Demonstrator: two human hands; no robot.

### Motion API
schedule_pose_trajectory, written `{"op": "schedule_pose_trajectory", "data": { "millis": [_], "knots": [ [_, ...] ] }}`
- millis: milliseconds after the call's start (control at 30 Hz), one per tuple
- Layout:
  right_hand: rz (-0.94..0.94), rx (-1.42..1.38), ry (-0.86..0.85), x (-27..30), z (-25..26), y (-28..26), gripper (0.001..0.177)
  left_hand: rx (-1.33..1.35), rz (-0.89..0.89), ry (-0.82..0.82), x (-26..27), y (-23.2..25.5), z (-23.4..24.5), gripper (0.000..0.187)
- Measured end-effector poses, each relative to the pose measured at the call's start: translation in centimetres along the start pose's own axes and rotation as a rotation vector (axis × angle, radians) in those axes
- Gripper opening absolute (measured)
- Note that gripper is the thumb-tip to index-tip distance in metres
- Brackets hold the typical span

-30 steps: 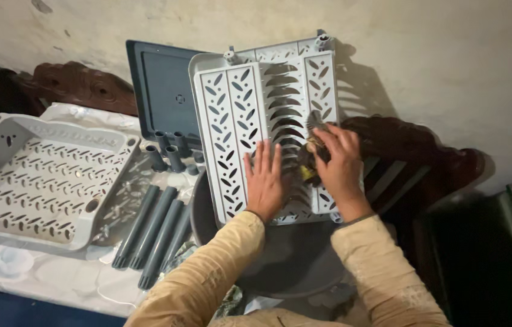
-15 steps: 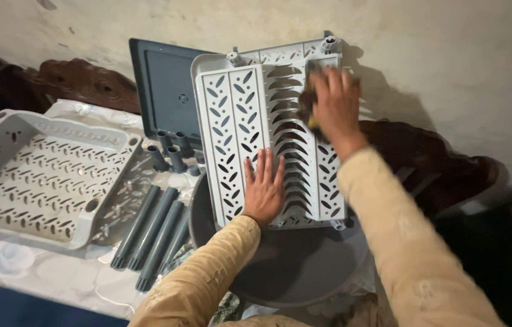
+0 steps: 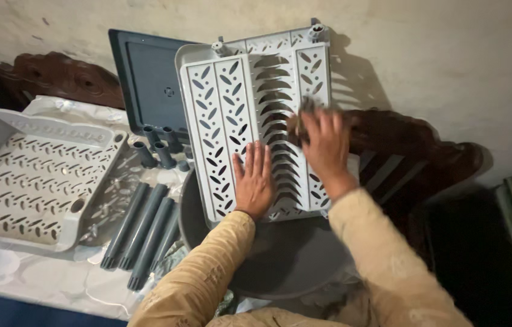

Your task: The person wipes the interior and exterior surfaces of a white plastic dish rack using a patterned cloth. They rotate the rack to access different sides and then place it back on the table next to other rack components.

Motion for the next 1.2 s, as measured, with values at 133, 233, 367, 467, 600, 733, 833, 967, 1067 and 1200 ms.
{"op": "schedule_pose_trajectory", "data": {
  "millis": [133, 233, 367, 467, 600, 733, 833, 967, 1067, 1200],
  "knots": [
    [-0.104, -0.041, -0.114, 8.2, 0.7, -1.8, 0.071, -0.150, -0.026, -0.034, -0.2, -0.2, -0.2, 0.072],
    [-0.182, -0.119, -0.168, 12.3, 1.3, -3.0, 0.070, -0.085, -0.017, -0.024, -0.3, -0.5, 0.1, 0.072],
    [-0.207, -0.138, -0.264, 14.2, 2.3, -4.5, 0.059, -0.113, -0.028, -0.035, -0.2, -0.3, 0.9, 0.076],
    [-0.197, -0.199, -0.203, 12.1, 3.8, -5.3, 0.046, -0.015, -0.056, -0.038, -0.3, -0.6, 2.5, 0.094],
    [-0.130, -0.249, -0.036, 5.9, 5.5, -5.5, 0.041, 0.138, -0.117, -0.178, 1.6, -1.7, 4.5, 0.130],
    [0.063, -0.209, 0.033, -5.2, 3.6, -5.1, 0.050, 0.037, -0.104, -0.353, 2.4, -2.0, 5.0, 0.138],
    [0.156, -0.157, 0.017, -11.9, 1.0, -4.5, 0.061, 0.018, -0.100, -0.318, 2.3, -1.7, 5.4, 0.140],
    [0.276, 0.198, 0.065, -15.1, -3.2, -4.8, 0.059, 0.003, -0.100, -0.299, 2.8, -1.5, 5.0, 0.137],
    [0.225, 0.316, -0.030, -13.7, -6.7, -4.7, 0.044, 0.016, -0.102, -0.290, 2.6, -1.7, 4.6, 0.136],
    [0.179, 0.235, -0.010, -10.5, -7.3, -4.6, 0.038, 0.041, -0.095, -0.276, 3.1, -1.9, 4.1, 0.137]
  ]
}}
Point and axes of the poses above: each hand's wrist, its own x-axis away from the middle knuckle, its own z-axis out of the back of the hand, y = z × x, the point moved 7 cm from there along -x, towards the middle knuckle, and after that the axes turned 15 degrees about -x, right-handed, at the moved point
